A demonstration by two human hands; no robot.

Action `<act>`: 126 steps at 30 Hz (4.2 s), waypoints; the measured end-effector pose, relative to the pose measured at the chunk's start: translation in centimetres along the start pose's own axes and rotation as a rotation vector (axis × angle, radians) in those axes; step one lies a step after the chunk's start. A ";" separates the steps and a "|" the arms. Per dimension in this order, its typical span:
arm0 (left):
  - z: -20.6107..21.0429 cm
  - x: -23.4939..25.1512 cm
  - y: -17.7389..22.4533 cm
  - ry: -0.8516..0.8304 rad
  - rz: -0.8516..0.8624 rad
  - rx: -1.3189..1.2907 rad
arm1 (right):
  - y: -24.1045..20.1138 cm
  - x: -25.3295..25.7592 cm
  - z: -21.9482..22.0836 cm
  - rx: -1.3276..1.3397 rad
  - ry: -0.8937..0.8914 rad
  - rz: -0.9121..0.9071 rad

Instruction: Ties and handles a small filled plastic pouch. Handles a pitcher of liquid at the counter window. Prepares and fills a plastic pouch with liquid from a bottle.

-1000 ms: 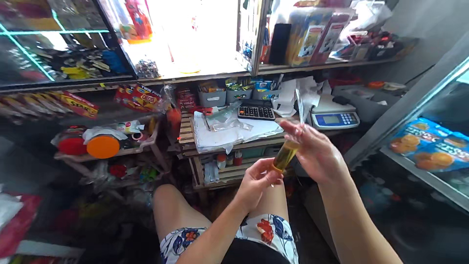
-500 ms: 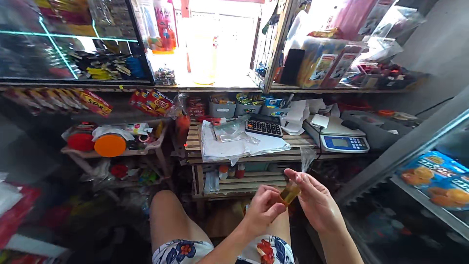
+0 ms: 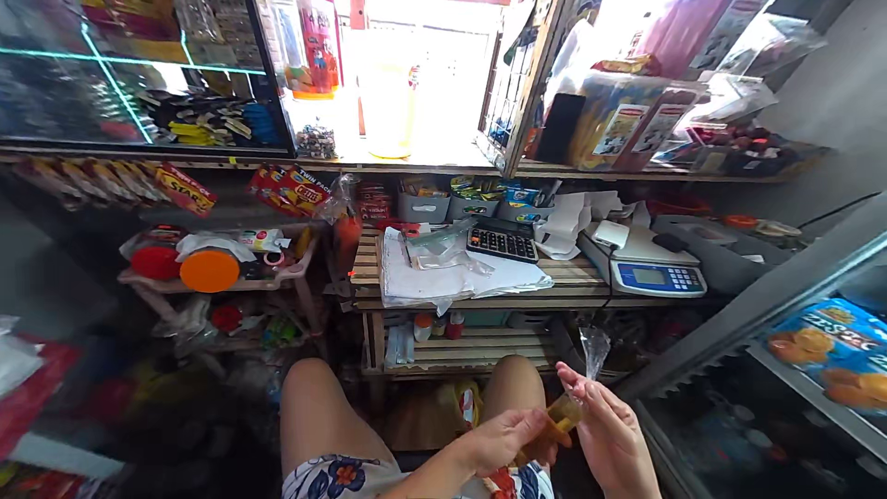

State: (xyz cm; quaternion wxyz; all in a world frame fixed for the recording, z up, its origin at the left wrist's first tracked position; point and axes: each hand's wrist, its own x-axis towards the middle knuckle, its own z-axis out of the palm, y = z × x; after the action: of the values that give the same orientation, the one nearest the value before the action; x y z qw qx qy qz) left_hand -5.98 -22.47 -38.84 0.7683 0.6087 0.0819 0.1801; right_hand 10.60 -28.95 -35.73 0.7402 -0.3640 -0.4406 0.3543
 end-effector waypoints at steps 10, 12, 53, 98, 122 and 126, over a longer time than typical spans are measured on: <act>0.0 0.6 -3.9 0.268 0.059 0.311 | 3.4 -1.8 0.5 -0.009 0.161 0.114; -0.2 0.2 -4.1 0.271 0.072 0.430 | 3.9 -1.8 0.7 0.016 0.228 0.154; -1.0 -1.4 0.0 0.566 -0.060 -0.234 | 7.3 -4.7 -0.2 -0.593 -0.201 -0.168; -3.0 -2.5 6.9 -0.035 0.527 1.522 | 5.7 -5.3 0.4 -0.666 -0.060 -0.309; 0.1 -2.1 8.0 0.294 0.140 -0.414 | -2.2 0.4 1.5 -0.537 -0.252 -0.288; 0.5 -1.9 8.8 0.330 0.177 -0.597 | -2.9 2.0 2.5 -0.530 -0.212 -0.285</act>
State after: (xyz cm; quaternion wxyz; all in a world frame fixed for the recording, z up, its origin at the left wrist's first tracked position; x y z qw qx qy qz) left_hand -9.14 -21.98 -30.39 0.8704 0.3245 0.0955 0.3578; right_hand 9.63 -28.09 -31.65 0.6118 -0.4398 -0.6387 0.1557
